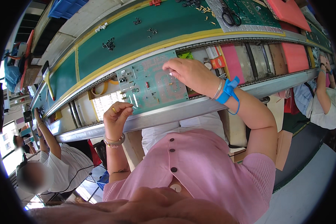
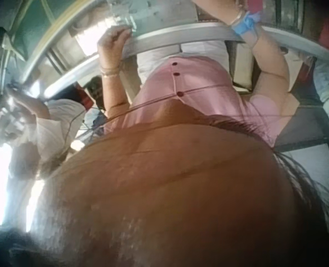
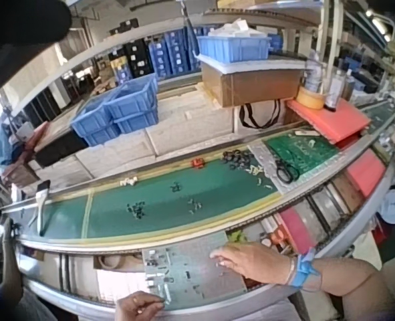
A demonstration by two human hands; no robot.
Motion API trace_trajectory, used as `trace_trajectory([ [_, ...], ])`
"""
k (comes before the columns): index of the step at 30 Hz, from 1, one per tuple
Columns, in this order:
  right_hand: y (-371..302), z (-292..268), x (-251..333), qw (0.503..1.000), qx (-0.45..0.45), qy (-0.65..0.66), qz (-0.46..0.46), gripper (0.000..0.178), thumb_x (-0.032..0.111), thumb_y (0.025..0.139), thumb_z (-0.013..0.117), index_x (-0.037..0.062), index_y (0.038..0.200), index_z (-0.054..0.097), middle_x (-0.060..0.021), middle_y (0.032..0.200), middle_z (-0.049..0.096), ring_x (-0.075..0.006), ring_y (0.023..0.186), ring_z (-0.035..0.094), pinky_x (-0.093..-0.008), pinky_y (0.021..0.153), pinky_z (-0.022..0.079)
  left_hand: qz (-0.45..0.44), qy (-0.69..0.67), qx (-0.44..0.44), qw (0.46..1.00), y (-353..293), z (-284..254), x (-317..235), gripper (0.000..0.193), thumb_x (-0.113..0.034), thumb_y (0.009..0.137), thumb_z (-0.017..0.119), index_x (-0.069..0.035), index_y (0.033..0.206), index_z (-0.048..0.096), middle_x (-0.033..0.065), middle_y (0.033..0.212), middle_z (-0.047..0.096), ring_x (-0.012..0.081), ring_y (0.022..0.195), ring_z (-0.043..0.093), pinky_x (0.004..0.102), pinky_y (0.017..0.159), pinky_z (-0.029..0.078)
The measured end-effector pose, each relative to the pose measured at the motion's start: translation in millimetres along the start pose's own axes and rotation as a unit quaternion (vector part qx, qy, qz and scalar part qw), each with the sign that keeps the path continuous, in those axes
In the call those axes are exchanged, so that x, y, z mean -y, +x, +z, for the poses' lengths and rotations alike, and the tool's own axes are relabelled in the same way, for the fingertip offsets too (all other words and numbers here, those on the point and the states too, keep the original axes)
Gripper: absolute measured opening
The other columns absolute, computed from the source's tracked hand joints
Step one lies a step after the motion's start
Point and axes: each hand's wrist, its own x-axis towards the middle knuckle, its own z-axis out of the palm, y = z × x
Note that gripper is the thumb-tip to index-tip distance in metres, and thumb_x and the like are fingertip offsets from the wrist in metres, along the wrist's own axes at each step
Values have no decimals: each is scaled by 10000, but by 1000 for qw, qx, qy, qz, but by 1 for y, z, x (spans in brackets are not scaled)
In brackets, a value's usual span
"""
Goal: Assemble small components onto a green circuit board on an assembly line.
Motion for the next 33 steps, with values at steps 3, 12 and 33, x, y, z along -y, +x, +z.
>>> trace_trajectory([
  [3, -1, 1, 6, 1000, 7, -13, -21, 184, -22, 790, 567, 47, 960, 555, -80, 885, 559, -275, 752, 582, -349, 657, 478, -16, -31, -14, 999, -6, 9, 9, 92, 1, 808, 663, 18, 898, 672, 58, 836, 645, 92, 725, 609, 208, 654, 480],
  [12, -6, 7, 4, 998, -54, 7, -34, 130, 1, 783, 611, 52, 894, 567, -77, 842, 570, -253, 755, 589, -342, 658, 478, 15, -8, -21, 1000, -10, 13, 2, 123, 33, 798, 643, 14, 917, 673, 70, 865, 655, 109, 747, 622, 215, 698, 496],
  [33, -8, 14, 4, 999, -22, -34, -22, 113, 38, 768, 636, 55, 851, 560, -79, 812, 559, -272, 770, 558, -364, 670, 460, -28, -19, -24, 999, -12, 18, 4, 126, 60, 772, 646, 8, 884, 671, 67, 860, 652, 103, 714, 602, 216, 654, 486],
])
